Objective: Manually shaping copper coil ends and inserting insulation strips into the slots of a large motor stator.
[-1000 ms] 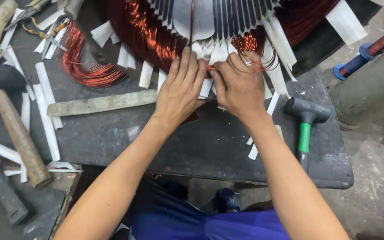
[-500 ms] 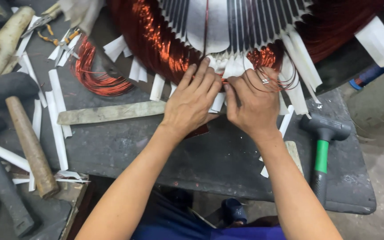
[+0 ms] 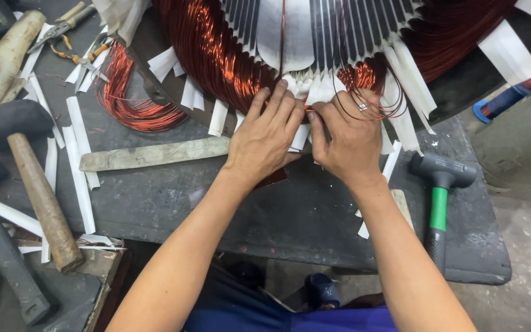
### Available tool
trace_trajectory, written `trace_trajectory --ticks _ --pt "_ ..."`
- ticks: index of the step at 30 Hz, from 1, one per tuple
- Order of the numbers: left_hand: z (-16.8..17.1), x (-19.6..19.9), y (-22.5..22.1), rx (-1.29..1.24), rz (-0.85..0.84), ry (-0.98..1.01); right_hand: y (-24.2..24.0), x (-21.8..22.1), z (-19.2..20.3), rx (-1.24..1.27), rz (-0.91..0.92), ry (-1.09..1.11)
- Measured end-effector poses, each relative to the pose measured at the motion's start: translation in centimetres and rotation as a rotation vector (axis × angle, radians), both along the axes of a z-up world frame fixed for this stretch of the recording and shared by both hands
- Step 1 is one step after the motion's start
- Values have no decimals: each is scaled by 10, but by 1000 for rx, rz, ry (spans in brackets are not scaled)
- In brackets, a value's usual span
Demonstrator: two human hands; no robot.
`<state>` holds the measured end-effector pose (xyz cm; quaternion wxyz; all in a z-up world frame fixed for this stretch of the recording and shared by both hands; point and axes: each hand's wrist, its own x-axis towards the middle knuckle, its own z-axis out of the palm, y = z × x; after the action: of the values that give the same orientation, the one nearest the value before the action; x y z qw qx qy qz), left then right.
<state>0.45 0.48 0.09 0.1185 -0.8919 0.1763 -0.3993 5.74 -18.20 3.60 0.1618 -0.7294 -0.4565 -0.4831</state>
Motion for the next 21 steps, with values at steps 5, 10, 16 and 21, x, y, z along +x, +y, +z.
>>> trace_trajectory --ticks 5,10,16,21 --pt "2 -3 0 -6 1 -15 0 -2 2 -2 4 0" --pt "0 -3 0 -23 6 -14 2 -4 2 -1 6 22" --pt "-1 -3 1 -37 2 -32 5 -7 2 -10 4 26" --pt "0 -4 0 -32 5 -40 5 -7 1 2 -7 23"
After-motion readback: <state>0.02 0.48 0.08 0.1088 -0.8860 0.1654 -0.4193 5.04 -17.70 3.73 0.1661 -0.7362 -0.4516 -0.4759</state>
